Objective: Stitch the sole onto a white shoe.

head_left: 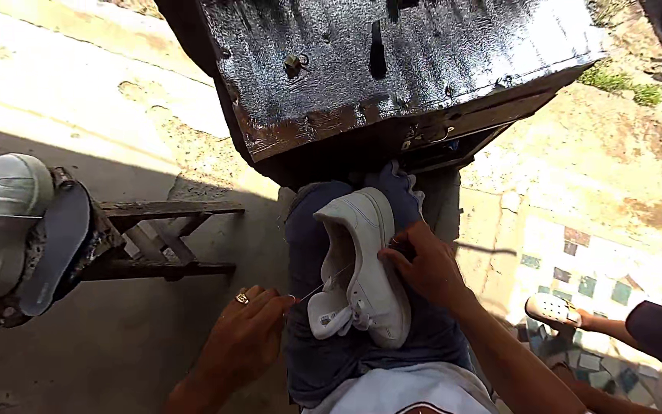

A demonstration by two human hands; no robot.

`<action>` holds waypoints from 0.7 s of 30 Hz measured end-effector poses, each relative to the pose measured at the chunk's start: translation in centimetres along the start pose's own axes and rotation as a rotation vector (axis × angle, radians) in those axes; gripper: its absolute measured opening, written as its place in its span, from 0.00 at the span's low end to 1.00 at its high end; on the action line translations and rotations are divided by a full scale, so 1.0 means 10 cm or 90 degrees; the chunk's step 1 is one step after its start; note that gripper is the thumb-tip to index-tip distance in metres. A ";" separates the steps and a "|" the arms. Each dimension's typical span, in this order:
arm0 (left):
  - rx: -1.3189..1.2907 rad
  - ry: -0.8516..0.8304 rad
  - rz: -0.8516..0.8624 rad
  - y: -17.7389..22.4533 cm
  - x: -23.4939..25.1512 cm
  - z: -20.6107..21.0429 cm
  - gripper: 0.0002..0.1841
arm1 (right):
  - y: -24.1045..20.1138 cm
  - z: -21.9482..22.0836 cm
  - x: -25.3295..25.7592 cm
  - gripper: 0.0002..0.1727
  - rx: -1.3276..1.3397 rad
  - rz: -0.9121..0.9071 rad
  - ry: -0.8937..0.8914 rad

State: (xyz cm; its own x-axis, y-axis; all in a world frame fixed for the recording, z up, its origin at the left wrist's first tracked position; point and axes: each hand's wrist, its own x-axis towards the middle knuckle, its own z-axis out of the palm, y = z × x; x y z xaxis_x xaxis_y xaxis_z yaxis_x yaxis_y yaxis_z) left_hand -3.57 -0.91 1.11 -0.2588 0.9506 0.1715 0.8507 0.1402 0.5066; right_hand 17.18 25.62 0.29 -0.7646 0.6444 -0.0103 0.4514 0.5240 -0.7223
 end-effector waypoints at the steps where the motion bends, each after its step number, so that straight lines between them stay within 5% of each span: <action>1: 0.009 -0.011 0.008 0.02 -0.02 0.02 0.18 | -0.03 -0.02 -0.01 0.21 0.012 0.010 -0.008; 6: 0.015 0.016 -0.031 0.20 -0.21 0.14 0.16 | -0.16 -0.01 0.07 0.29 0.071 0.060 -0.011; 15: -0.020 0.039 -0.069 0.34 -0.49 0.08 0.16 | -0.19 0.06 0.13 0.22 0.018 0.009 -0.012; 19: -0.344 0.062 -0.108 0.31 0.05 -0.08 0.17 | 0.14 -0.02 -0.01 0.11 0.299 0.011 0.081; 21: -0.615 -0.002 -0.185 0.41 0.42 -0.13 0.30 | 0.31 0.01 -0.06 0.12 0.356 -0.015 0.118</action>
State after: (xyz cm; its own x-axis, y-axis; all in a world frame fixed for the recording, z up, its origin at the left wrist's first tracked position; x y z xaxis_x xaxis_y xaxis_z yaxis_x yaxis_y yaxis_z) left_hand -1.74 3.34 4.99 -0.3956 0.9158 -0.0691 0.0195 0.0836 0.9963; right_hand 19.02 26.79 -2.01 -0.6553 0.7494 0.0950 0.0852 0.1983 -0.9764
